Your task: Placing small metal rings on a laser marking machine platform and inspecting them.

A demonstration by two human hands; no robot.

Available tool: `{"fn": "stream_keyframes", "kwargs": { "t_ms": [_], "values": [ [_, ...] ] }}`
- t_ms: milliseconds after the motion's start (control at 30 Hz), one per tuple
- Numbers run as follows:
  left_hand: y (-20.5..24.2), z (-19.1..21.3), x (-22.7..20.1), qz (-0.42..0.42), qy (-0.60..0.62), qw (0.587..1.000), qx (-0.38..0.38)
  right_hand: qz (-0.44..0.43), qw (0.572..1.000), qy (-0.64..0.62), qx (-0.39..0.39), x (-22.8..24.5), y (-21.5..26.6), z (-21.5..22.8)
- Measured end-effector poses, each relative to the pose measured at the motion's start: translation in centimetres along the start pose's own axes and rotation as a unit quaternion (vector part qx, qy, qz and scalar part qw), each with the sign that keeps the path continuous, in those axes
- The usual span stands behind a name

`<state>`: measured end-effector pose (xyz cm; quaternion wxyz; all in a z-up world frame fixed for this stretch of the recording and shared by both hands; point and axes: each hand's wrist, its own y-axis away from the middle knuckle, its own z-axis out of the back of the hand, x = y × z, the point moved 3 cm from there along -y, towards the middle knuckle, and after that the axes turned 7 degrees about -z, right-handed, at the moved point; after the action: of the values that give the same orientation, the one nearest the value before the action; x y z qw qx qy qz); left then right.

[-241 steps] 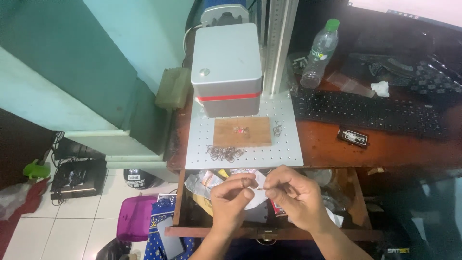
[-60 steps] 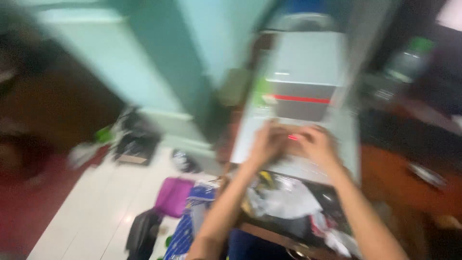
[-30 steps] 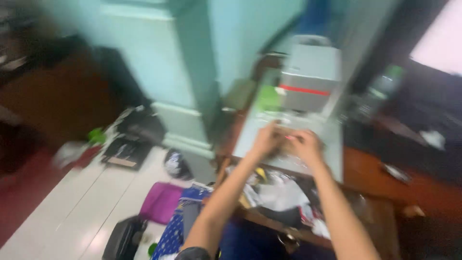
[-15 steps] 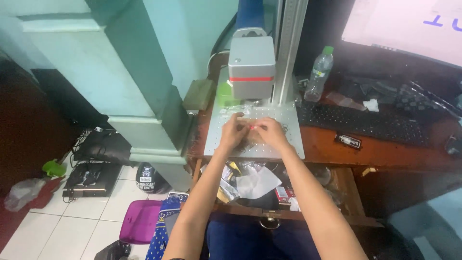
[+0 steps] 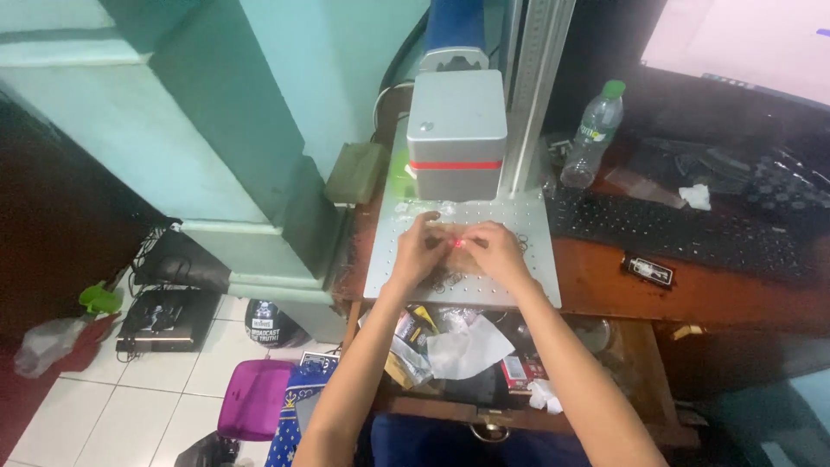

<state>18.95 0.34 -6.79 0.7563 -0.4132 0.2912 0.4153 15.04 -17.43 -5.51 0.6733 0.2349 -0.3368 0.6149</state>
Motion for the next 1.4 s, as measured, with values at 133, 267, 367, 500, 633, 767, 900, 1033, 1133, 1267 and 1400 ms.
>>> {"fn": "stream_keyframes", "kwargs": {
  "t_ms": [133,267,367,500,633,767,900,1033,1133,1267,1400],
  "values": [
    [-0.2,0.4,-0.5,0.036,0.016,0.999,0.005,0.006,1.000,0.022,0.018,0.3,-0.7,0.5],
    [-0.5,0.6,-0.5,0.030,0.006,0.999,0.019,-0.011,1.000,0.000,0.015,-1.3,-1.1,-0.4],
    [-0.8,0.4,-0.2,0.014,0.002,1.000,0.021,0.005,1.000,-0.018,-0.003,-1.6,-1.1,-0.6],
    [-0.9,0.0,0.3,0.015,0.003,1.000,0.005,-0.013,0.999,-0.042,-0.013,-0.3,-0.2,-0.5],
    [-1.3,-0.2,1.3,0.009,-0.024,0.999,0.039,-0.016,0.998,-0.047,-0.026,-0.1,-0.4,-0.4],
    [-1.5,0.2,0.9,0.012,-0.015,0.998,0.062,-0.089,0.995,-0.048,0.008,0.3,-0.4,-0.1],
    [-1.3,-0.8,2.4,0.008,-0.016,0.998,0.068,-0.095,0.994,-0.054,0.019,-0.3,-0.7,-0.4],
    [-1.6,-0.7,1.9,0.017,-0.027,0.996,0.083,-0.081,0.995,-0.044,0.029,0.9,-0.4,0.7],
    [-1.1,-1.0,2.5,-0.009,-0.029,0.997,0.074,-0.054,0.998,-0.032,0.031,0.7,-0.3,0.7],
    [-1.1,-0.5,1.6,-0.009,-0.028,0.997,0.070,-0.038,0.998,-0.040,0.021,0.8,-0.4,0.7],
    [-0.8,-0.8,2.0,-0.023,-0.028,0.998,0.050,-0.004,1.000,-0.029,-0.006,-1.4,-1.1,-0.5]
  ]
}}
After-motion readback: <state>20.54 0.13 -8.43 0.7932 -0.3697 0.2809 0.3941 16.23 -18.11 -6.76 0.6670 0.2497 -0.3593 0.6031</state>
